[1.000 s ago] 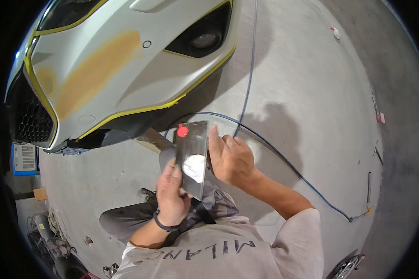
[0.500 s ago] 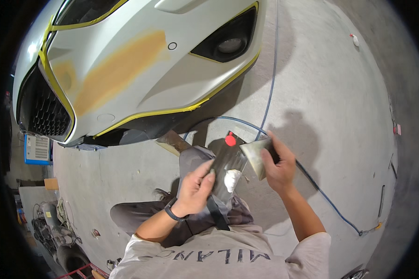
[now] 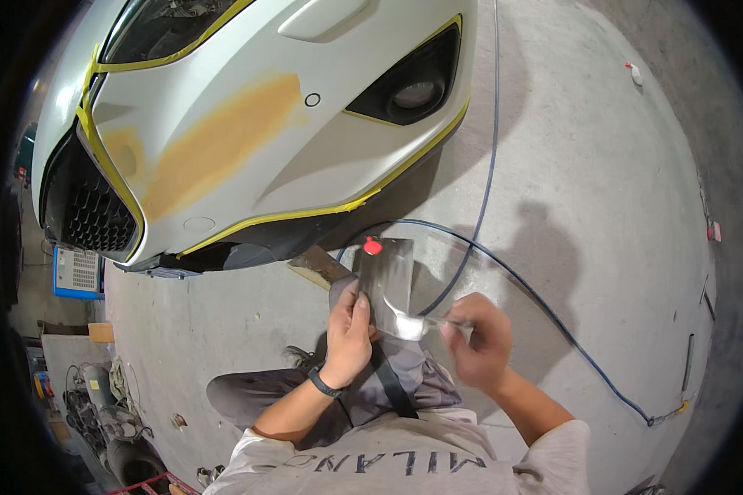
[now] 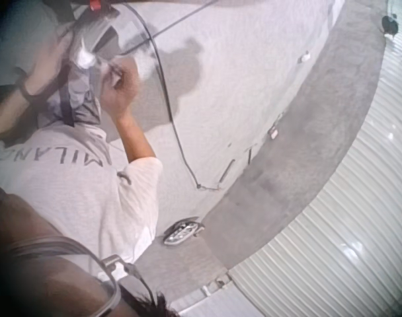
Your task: The person applies body filler to the rear quarter panel and front bumper of a white car using a spreader and sanding block. They spread the filler over taped-off areas, then sand the surface to smooth it.
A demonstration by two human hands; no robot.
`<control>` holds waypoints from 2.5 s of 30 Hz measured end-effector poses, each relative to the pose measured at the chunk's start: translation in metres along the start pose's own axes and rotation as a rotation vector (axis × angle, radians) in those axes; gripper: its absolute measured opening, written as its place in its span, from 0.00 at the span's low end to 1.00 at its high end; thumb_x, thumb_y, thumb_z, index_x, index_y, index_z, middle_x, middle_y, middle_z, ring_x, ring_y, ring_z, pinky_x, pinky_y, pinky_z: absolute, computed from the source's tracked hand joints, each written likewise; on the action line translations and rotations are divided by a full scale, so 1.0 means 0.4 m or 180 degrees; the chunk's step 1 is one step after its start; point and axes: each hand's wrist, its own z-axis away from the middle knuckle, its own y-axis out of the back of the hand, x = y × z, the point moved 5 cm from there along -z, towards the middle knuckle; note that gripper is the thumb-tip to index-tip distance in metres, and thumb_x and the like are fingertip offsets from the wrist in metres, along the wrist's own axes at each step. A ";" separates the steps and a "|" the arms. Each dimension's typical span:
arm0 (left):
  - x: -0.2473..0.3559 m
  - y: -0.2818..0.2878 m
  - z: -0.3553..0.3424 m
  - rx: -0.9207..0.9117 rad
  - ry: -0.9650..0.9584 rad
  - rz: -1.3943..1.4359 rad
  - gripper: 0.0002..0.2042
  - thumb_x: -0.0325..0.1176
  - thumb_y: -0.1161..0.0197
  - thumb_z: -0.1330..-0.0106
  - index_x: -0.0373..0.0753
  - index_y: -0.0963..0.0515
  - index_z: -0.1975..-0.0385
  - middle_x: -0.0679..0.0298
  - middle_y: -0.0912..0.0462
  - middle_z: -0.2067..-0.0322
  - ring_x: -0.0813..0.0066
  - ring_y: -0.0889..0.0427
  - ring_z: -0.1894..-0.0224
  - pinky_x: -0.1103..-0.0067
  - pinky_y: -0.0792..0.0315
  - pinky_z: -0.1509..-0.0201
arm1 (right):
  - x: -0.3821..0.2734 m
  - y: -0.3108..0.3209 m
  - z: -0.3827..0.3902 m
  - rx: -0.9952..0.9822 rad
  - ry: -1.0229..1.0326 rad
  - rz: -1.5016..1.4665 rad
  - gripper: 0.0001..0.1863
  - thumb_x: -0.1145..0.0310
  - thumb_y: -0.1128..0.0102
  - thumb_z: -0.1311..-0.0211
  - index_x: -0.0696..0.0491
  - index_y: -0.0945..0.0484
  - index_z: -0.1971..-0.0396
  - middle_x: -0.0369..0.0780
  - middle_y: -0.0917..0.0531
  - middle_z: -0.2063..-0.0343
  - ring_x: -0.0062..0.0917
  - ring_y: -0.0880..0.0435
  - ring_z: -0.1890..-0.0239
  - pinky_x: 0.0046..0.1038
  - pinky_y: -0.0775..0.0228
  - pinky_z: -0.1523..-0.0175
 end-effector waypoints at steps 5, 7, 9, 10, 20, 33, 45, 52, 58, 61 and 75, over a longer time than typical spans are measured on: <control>0.052 -0.052 0.066 -0.0031 0.0420 0.2232 0.20 0.38 0.48 0.17 0.33 0.32 0.33 0.68 0.16 0.63 0.89 0.29 0.78 0.88 0.36 0.75 | -0.062 -0.102 0.014 -0.1252 0.1647 0.1199 0.20 0.75 0.34 0.45 0.44 0.10 0.51 0.38 0.19 0.51 0.33 0.21 0.46 0.49 0.33 0.26; 0.075 -0.034 0.085 -0.0244 0.0468 0.2038 0.21 0.39 0.47 0.18 0.33 0.32 0.33 0.70 0.16 0.64 0.91 0.30 0.79 0.89 0.38 0.76 | -0.038 -0.086 0.013 -0.1094 0.1566 0.1276 0.21 0.76 0.35 0.45 0.44 0.10 0.51 0.38 0.20 0.50 0.34 0.21 0.46 0.49 0.32 0.26; 0.084 -0.003 0.092 -0.0409 0.0402 0.1903 0.21 0.40 0.47 0.18 0.33 0.31 0.33 0.73 0.17 0.67 0.92 0.33 0.81 0.89 0.40 0.77 | -0.008 -0.055 0.008 -0.1156 0.1538 0.1473 0.21 0.78 0.36 0.46 0.45 0.11 0.52 0.38 0.20 0.49 0.37 0.21 0.46 0.50 0.33 0.26; 0.084 0.010 0.090 -0.0481 0.0355 0.1861 0.21 0.40 0.47 0.18 0.33 0.30 0.34 0.73 0.18 0.68 0.92 0.34 0.81 0.89 0.40 0.77 | 0.009 -0.042 0.004 -0.1355 0.1465 0.1740 0.21 0.79 0.35 0.47 0.46 0.11 0.53 0.39 0.20 0.49 0.37 0.20 0.47 0.48 0.30 0.29; 0.048 -0.015 -0.011 -0.0464 -0.0902 -0.1407 0.19 0.29 0.50 0.22 0.28 0.28 0.37 0.40 0.17 0.64 0.42 0.16 0.60 0.65 0.24 0.54 | 0.001 0.025 -0.066 -0.2088 -0.0387 0.1416 0.04 0.77 0.30 0.41 0.57 0.18 0.69 0.43 0.18 0.71 0.36 0.18 0.75 0.34 0.28 0.70; 0.040 -0.030 -0.032 -0.0518 -0.1102 -0.1301 0.18 0.29 0.48 0.24 0.30 0.26 0.38 0.37 0.17 0.63 0.36 0.16 0.58 0.63 0.23 0.53 | -0.009 0.006 -0.111 -0.2119 -0.0455 0.1383 0.07 0.80 0.31 0.45 0.59 0.23 0.76 0.44 0.26 0.75 0.36 0.25 0.76 0.35 0.35 0.71; 0.085 -0.025 -0.036 -0.0417 -0.1506 -0.1466 0.19 0.29 0.48 0.23 0.29 0.27 0.36 0.39 0.17 0.64 0.44 0.15 0.62 0.65 0.23 0.56 | 0.022 0.022 -0.114 -0.1823 -0.0434 0.1472 0.09 0.78 0.29 0.47 0.57 0.24 0.78 0.43 0.24 0.75 0.38 0.22 0.74 0.35 0.33 0.70; 0.089 -0.036 -0.043 -0.0528 -0.1415 -0.1431 0.19 0.31 0.49 0.21 0.29 0.28 0.36 0.40 0.17 0.65 0.48 0.15 0.64 0.66 0.24 0.57 | 0.016 0.030 -0.119 -0.1886 -0.0273 0.1463 0.05 0.78 0.31 0.48 0.55 0.20 0.76 0.40 0.22 0.76 0.36 0.20 0.75 0.36 0.29 0.71; 0.096 -0.028 -0.048 -0.0295 -0.1539 -0.1505 0.18 0.28 0.46 0.24 0.27 0.27 0.38 0.40 0.18 0.69 0.45 0.16 0.67 0.66 0.24 0.61 | -0.017 0.012 -0.146 -0.1967 0.0122 0.1322 0.16 0.78 0.29 0.48 0.51 0.11 0.57 0.39 0.20 0.74 0.37 0.19 0.74 0.36 0.26 0.69; 0.104 -0.030 -0.039 -0.0377 -0.1938 -0.1713 0.18 0.27 0.46 0.24 0.26 0.26 0.38 0.39 0.15 0.65 0.44 0.14 0.62 0.66 0.23 0.57 | 0.002 0.021 -0.144 -0.1964 -0.0135 0.1593 0.15 0.79 0.30 0.48 0.53 0.12 0.58 0.39 0.20 0.72 0.36 0.19 0.74 0.37 0.27 0.70; 0.087 0.004 -0.040 -0.0172 -0.1477 -0.1458 0.18 0.29 0.49 0.22 0.27 0.26 0.38 0.43 0.16 0.63 0.53 0.15 0.62 0.70 0.23 0.54 | 0.001 -0.008 -0.154 -0.2112 0.0070 0.1461 0.08 0.78 0.31 0.46 0.53 0.14 0.66 0.38 0.20 0.72 0.37 0.19 0.75 0.35 0.28 0.71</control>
